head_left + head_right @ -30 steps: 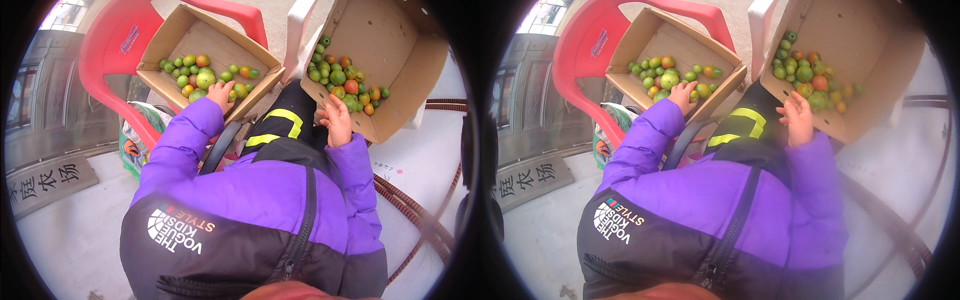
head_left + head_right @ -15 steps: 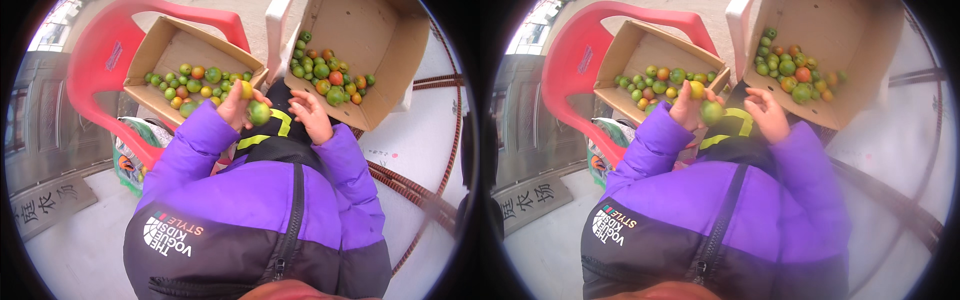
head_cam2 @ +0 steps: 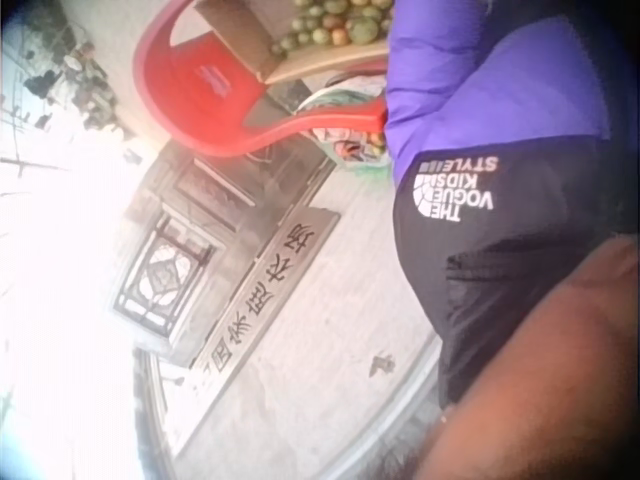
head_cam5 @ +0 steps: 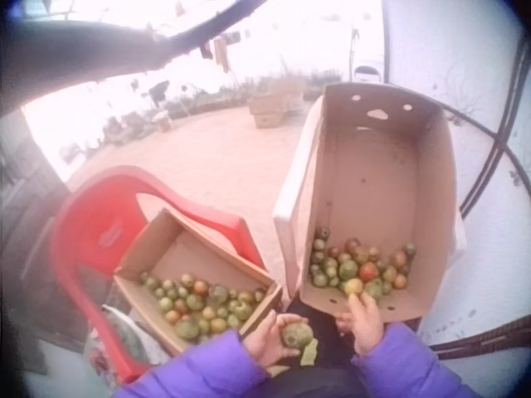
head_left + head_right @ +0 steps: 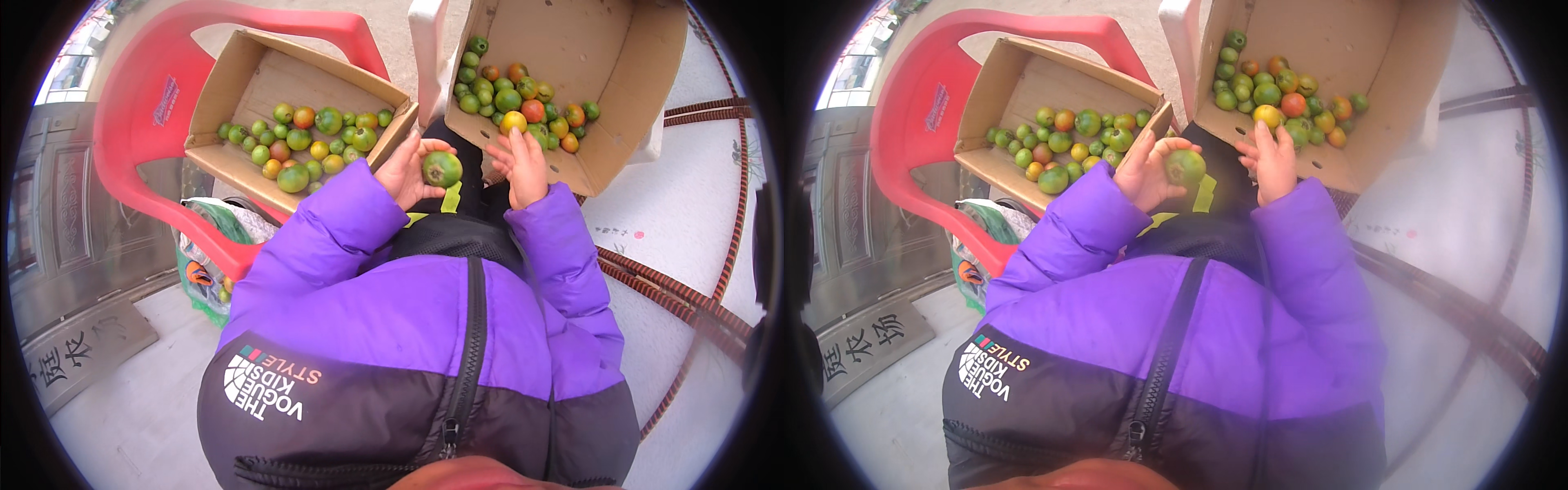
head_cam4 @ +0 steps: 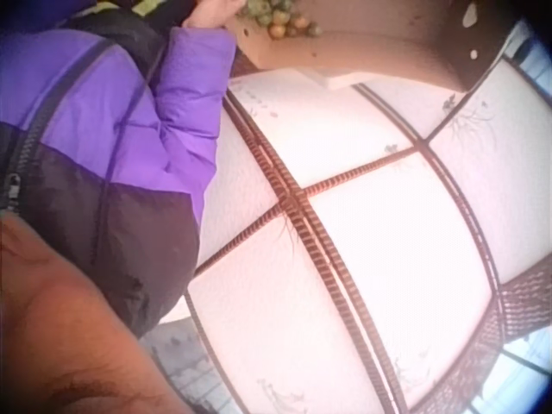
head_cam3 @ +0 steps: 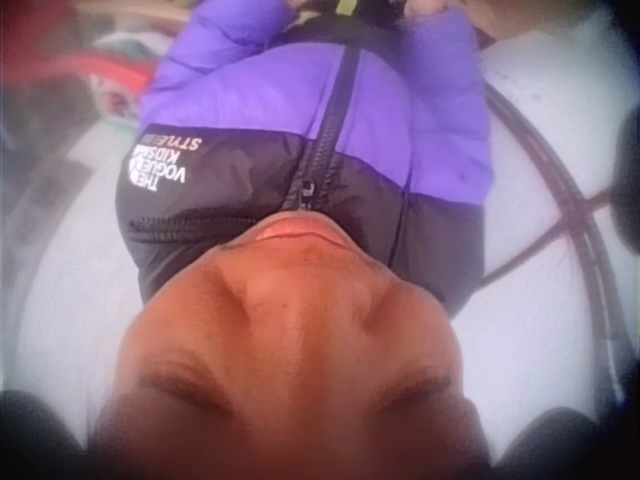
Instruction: The person transfers small green and red tomatoes from a cardboard box on the floor into a second cardboard box resting on a red plastic chair. The person handles the tomatoes one at a time by hand, moving them between the two boxes.
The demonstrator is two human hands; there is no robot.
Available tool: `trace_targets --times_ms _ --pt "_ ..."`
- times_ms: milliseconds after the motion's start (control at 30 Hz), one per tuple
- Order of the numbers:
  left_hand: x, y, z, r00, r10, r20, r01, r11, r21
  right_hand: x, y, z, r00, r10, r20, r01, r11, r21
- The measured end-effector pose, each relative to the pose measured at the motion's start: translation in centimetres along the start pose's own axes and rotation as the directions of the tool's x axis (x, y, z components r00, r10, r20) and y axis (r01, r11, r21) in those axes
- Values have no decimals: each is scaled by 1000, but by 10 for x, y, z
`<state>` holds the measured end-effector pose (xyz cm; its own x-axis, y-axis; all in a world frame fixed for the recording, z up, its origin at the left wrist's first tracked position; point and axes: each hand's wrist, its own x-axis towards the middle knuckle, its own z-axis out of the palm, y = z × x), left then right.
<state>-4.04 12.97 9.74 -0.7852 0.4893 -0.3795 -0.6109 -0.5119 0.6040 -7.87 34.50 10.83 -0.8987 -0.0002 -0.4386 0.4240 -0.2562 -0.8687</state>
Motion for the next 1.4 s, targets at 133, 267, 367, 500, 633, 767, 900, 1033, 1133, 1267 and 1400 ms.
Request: trace_targets --times_ms 133,267,367,500,633,767,900,1033,1133,1267,1400 --pt "4 2 5 984 28 -178 -44 995 -84 -6 17 -5 952 144 269 -96 978 -184" --pt "-3 -2 19 1000 3 -15 -2 999 46 -13 25 3 872 34 488 138 940 -313" --pt "-7 0 17 998 -5 62 -5 987 163 -10 22 3 885 60 462 75 960 -269" --pt "8 15 -24 968 174 -180 -95 920 380 -1 18 -7 985 49 167 -57 997 44" --pt "18 55 -108 625 653 -427 147 439 886 13 10 -26 999 -51 -15 53 943 329" --pt "8 40 -151 771 549 -323 433 -78 898 10 20 -24 999 47 20 -50 984 173" --pt "11 21 -151 836 483 -261 371 -148 917 8 22 -19 994 77 78 -85 991 101" --pt "12 30 -144 787 512 -344 370 53 927 6 19 -18 992 103 67 -107 993 58" --pt "4 39 -138 876 259 -406 -10 853 522 5 19 -18 991 91 93 -95 995 33" --pt "-9 39 -116 962 210 -172 -187 972 141 4 23 -14 978 114 175 -120 992 25" --pt "-14 45 -85 985 170 -23 -171 975 -138 1 21 -10 972 118 202 -120 993 0"
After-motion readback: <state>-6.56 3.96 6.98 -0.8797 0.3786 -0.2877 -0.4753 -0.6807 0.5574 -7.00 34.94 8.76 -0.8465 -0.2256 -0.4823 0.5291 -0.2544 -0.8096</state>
